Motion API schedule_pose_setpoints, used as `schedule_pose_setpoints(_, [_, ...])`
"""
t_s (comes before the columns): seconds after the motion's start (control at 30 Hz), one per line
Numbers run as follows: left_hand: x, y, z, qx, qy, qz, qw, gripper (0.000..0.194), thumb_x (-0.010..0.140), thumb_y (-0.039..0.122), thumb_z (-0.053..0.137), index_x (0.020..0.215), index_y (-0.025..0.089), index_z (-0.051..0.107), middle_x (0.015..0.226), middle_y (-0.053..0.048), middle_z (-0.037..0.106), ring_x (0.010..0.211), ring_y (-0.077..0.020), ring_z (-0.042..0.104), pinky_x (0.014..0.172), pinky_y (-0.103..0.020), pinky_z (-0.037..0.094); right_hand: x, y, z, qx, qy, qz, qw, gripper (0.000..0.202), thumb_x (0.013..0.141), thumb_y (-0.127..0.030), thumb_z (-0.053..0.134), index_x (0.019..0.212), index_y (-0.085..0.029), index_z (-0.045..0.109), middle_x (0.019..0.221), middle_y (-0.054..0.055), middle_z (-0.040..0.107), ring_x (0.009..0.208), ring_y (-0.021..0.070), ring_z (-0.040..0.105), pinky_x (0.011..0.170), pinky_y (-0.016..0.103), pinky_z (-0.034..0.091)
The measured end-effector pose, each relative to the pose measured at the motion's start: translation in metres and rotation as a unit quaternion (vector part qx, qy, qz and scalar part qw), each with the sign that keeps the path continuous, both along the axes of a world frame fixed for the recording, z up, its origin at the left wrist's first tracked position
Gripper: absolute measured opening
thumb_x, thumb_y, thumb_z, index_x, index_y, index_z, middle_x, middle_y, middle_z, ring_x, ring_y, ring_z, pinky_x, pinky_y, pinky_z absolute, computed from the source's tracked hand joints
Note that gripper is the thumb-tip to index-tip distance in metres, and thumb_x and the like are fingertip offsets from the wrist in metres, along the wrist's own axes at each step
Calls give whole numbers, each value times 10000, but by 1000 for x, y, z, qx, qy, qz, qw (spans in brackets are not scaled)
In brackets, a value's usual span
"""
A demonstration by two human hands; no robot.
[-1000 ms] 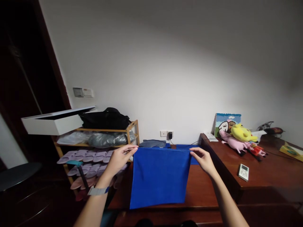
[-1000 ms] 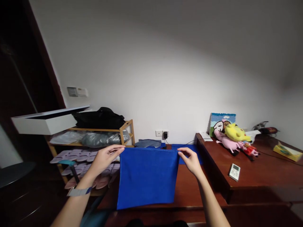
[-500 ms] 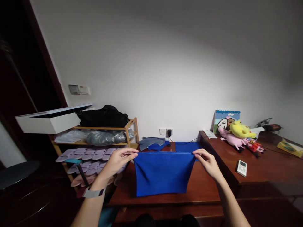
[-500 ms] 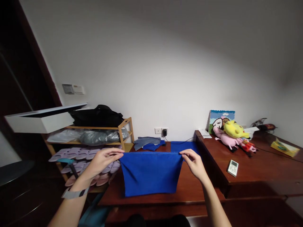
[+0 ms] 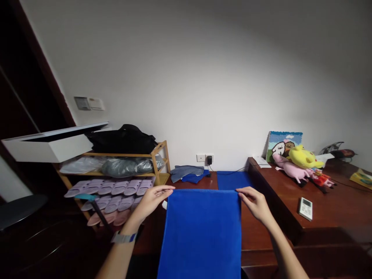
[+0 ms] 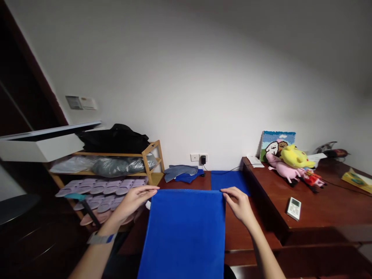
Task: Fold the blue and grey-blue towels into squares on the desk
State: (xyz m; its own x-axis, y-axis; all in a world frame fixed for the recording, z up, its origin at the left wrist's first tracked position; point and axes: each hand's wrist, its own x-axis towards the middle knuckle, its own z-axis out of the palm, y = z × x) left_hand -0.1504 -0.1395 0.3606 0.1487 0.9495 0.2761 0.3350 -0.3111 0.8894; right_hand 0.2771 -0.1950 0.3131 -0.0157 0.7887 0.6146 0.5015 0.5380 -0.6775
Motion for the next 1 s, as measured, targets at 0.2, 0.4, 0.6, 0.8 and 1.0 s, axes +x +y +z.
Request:
schedule_pose_setpoints(0.2, [3, 67, -75, -43, 28, -27, 998, 495, 722, 608, 750, 955, 177, 813, 1026, -132, 826, 948, -285, 769, 871, -373, 601, -10, 79, -85, -68, -43, -18, 997, 402, 970, -513, 518, 1032, -237, 803, 972, 97, 779, 890, 239, 730, 804, 365, 595])
schedule_pose_setpoints(0.4, [6, 102, -134, -22, 56, 25, 998, 427, 720, 568, 703, 878, 186, 809, 973, -126, 832, 923, -294, 779, 885, -407, 598, -23, 107, -134, -94, -18, -64, 993, 382, 939, -482, 522, 983, -220, 797, 966, 94, 791, 904, 243, 742, 846, 384, 588])
schedule_pose_setpoints(0.6, [8, 72, -109, 17, 66, 28, 997, 362, 816, 519, 674, 940, 209, 812, 1014, -95, 828, 966, -270, 768, 897, -376, 591, -16, 82, -115, -50, 22, -87, 995, 395, 969, -513, 538, 1081, -223, 782, 1058, 107, 780, 942, 242, 738, 823, 364, 604])
schedule_pose_setpoints(0.8, [36, -26, -24, 115, 98, -39, 988, 250, 921, 451, 652, 964, 277, 826, 994, -58, 821, 929, -226, 759, 865, -333, 607, 13, 18, -54, 46, 31, -195, 979, 350, 968, -513, 597, 1078, -232, 774, 1086, 95, 768, 869, 216, 715, 778, 331, 592])
schedule_pose_setpoints(1.0, [78, -84, 6, 125, 52, -75, 988, 162, 894, 445, 694, 908, 359, 831, 873, -28, 823, 788, -239, 770, 744, -369, 657, 28, 7, 9, 138, 15, -274, 952, 340, 982, -488, 588, 1117, -224, 756, 1090, 92, 759, 851, 212, 699, 825, 346, 561])
